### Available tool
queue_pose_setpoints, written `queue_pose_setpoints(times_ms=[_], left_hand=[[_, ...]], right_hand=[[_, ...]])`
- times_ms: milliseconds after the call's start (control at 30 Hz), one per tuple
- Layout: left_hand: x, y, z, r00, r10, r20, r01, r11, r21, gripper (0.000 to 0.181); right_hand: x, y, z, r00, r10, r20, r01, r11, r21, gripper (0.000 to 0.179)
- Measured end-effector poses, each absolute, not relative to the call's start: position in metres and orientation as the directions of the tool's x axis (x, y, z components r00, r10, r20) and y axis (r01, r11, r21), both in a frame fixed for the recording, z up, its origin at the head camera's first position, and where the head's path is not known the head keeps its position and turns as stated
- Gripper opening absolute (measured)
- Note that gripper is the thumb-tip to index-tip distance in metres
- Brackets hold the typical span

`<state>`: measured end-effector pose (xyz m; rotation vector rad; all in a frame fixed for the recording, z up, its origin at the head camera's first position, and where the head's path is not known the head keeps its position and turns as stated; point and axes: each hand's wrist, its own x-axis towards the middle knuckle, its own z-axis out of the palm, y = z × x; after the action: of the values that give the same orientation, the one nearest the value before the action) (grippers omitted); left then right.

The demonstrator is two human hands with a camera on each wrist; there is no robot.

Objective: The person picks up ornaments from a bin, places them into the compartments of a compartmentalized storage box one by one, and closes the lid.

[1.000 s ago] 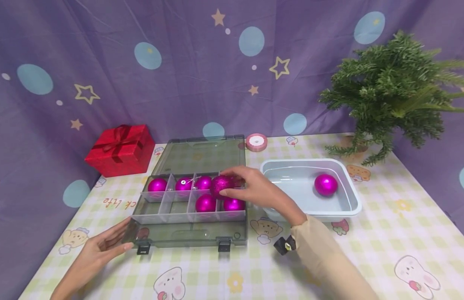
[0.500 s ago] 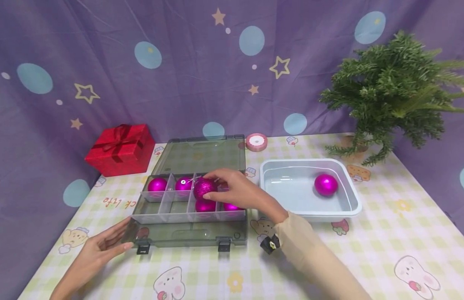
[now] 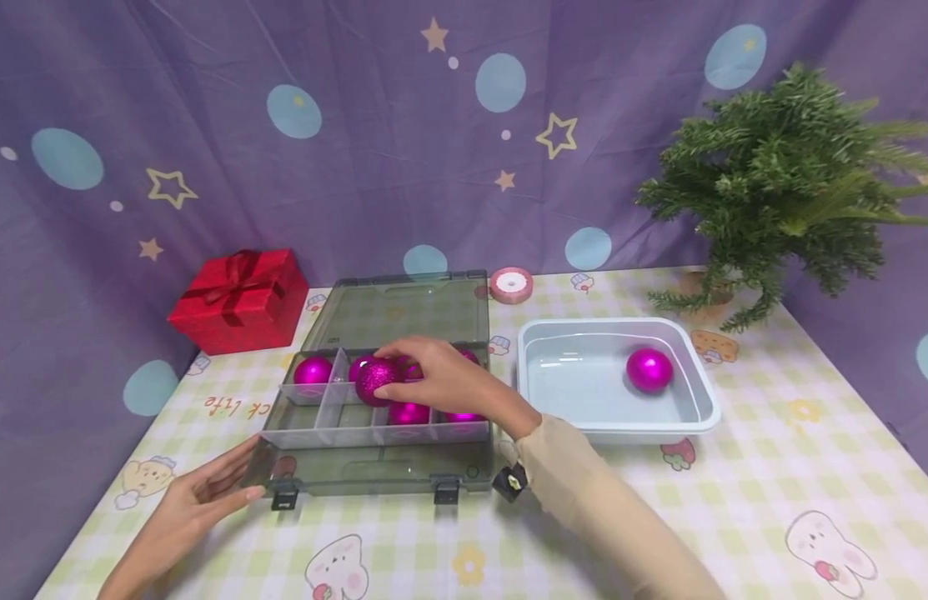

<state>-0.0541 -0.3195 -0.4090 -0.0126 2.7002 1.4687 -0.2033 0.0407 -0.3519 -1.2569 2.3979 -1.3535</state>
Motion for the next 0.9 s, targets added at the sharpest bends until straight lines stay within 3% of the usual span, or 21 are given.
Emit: queue_pose_setpoints(times_ms=[900], left_hand=[[-0.054, -0.319, -0.408, -0.995, 0.022, -0.093, -0.066, 0.536, 0.841, 0.076]], right_hand=[[-0.207, 0.011, -0.346, -0.61, -0.759, 0.227, -0.627, 0.287, -0.724, 0.045]])
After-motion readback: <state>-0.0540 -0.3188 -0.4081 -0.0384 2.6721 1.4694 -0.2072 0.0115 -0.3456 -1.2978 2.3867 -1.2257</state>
